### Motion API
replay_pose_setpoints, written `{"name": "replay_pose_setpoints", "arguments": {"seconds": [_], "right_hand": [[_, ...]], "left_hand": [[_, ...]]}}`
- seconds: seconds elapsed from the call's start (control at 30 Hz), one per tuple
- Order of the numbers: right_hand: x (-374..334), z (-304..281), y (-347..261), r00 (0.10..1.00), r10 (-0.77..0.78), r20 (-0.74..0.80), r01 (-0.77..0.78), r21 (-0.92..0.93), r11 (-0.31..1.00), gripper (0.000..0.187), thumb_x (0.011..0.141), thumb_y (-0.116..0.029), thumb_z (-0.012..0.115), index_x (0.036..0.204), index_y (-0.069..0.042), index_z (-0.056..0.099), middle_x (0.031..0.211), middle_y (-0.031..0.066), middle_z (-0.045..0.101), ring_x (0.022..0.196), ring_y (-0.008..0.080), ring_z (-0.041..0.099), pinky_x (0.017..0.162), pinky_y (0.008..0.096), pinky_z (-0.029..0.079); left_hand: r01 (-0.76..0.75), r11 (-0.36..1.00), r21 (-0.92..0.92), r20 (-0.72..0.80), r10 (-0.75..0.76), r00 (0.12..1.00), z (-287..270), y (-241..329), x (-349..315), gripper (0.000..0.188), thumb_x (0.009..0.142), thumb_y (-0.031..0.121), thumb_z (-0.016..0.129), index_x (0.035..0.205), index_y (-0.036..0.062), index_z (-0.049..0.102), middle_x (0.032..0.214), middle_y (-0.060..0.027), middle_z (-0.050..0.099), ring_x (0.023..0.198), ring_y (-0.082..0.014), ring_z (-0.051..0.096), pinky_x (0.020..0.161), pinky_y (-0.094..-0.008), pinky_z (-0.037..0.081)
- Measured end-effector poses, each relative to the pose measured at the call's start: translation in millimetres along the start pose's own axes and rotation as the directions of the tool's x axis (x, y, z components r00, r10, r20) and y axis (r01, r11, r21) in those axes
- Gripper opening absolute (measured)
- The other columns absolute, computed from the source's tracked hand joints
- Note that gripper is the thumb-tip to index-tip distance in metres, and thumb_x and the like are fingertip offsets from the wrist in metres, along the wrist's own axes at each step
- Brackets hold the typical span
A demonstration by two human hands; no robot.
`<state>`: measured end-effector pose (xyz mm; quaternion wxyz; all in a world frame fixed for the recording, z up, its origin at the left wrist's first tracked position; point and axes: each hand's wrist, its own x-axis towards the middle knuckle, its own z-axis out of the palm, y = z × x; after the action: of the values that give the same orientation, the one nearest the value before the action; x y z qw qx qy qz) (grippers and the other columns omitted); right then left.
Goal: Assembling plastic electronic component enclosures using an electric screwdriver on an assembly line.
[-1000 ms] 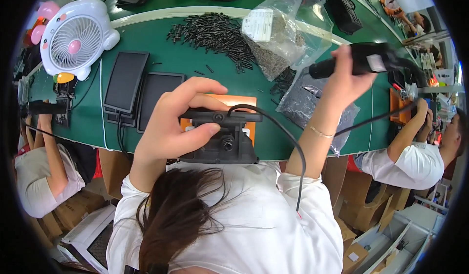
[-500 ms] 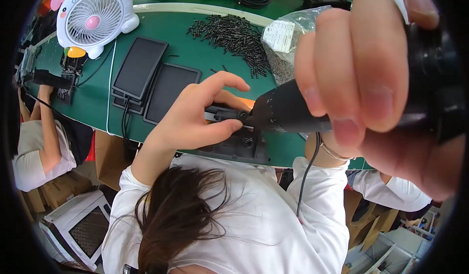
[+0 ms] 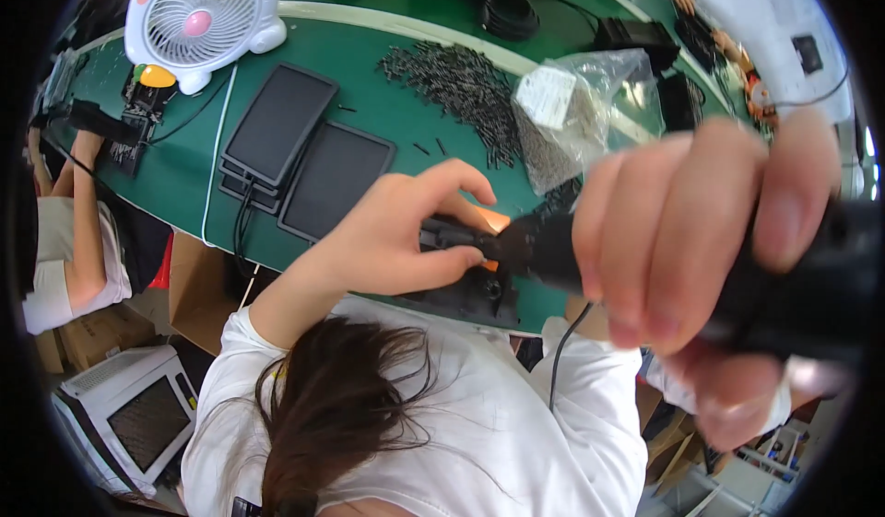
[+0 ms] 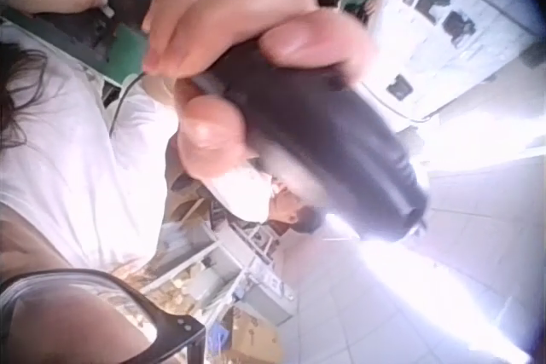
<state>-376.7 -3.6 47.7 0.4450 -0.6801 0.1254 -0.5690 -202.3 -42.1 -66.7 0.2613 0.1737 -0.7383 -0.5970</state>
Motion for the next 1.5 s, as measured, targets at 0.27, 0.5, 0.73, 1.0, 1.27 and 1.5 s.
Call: {"name": "replay_pose_setpoints", "arguments": {"seconds": [0.27,0.5,0.73,1.0,1.27,1.5], "right_hand": [[11,9,8,0.999,0.036,-0.015,-0.036,-0.027,0.999,0.039,0.071,-0.017,0.068,0.091,-0.008,0.036,0.063,-0.0024,0.055,0.047,0.0062,0.054,0.045,0.016,0.043],[10,16,14,0.985,0.021,-0.169,-0.019,0.013,1.0,0.042,0.073,-0.015,0.069,0.094,-0.004,0.035,0.064,0.0033,0.05,0.045,0.0108,0.049,0.045,0.0223,0.041],[-6,47,22,0.769,-0.288,-0.571,0.058,-0.385,0.921,0.047,0.082,-0.03,0.063,0.106,0.002,0.039,0.071,0.0044,0.046,0.05,0.0083,0.042,0.047,0.0201,0.034],[-25,30,4,0.617,-0.379,-0.689,0.143,-0.375,0.916,0.036,0.087,-0.036,0.056,0.1,-0.004,0.048,0.076,0.0051,0.049,0.064,0.0156,0.046,0.066,0.0312,0.037],[-126,-24,-2,0.366,-0.434,-0.823,-0.233,-0.533,0.814,0.021,0.082,-0.006,0.061,0.097,0.002,0.048,0.068,0.0093,0.056,0.056,0.0165,0.054,0.057,0.028,0.046],[-146,-46,27,0.249,-0.842,-0.479,-0.736,-0.658,0.156,0.045,0.074,-0.009,0.072,0.107,0.006,0.045,0.108,0.0115,0.044,0.1,0.0184,0.048,0.083,0.0316,0.044]], "left_hand": [[-0.083,0.994,0.075,-0.049,0.087,0.995,6,-6,3,0.037,0.07,0.015,0.064,0.101,0.0065,0.045,0.081,-0.0124,0.066,0.062,-0.0286,0.061,0.054,-0.0341,0.046],[-0.113,0.989,0.09,-0.12,0.124,0.985,8,-7,0,0.033,0.07,0.018,0.064,0.095,0.0065,0.046,0.077,-0.0106,0.064,0.064,-0.03,0.06,0.057,-0.0381,0.046],[-0.204,0.975,0.083,-0.165,0.215,0.962,12,-10,1,0.023,0.073,0.015,0.061,0.09,0.0051,0.048,0.075,-0.0093,0.063,0.068,-0.0292,0.061,0.06,-0.0347,0.046],[-0.097,0.993,-0.072,-0.128,0.087,0.988,4,-12,-1,0.022,0.079,0.011,0.06,0.095,0.0015,0.049,0.085,-0.0086,0.06,0.079,-0.0153,0.06,0.069,-0.0273,0.046],[-0.546,0.838,-0.016,-0.671,0.395,0.627,40,-59,-59,0.029,0.074,0.01,0.055,0.099,0.0015,0.043,0.098,-0.0136,0.046,0.09,-0.0208,0.047,0.081,-0.0339,0.04],[-0.225,0.96,0.168,-0.631,0.28,0.724,64,-84,-50,0.032,0.066,-0.01,0.046,0.097,-0.0014,0.051,0.079,-0.0113,0.061,0.066,-0.0166,0.056,0.063,-0.0246,0.043]]}}
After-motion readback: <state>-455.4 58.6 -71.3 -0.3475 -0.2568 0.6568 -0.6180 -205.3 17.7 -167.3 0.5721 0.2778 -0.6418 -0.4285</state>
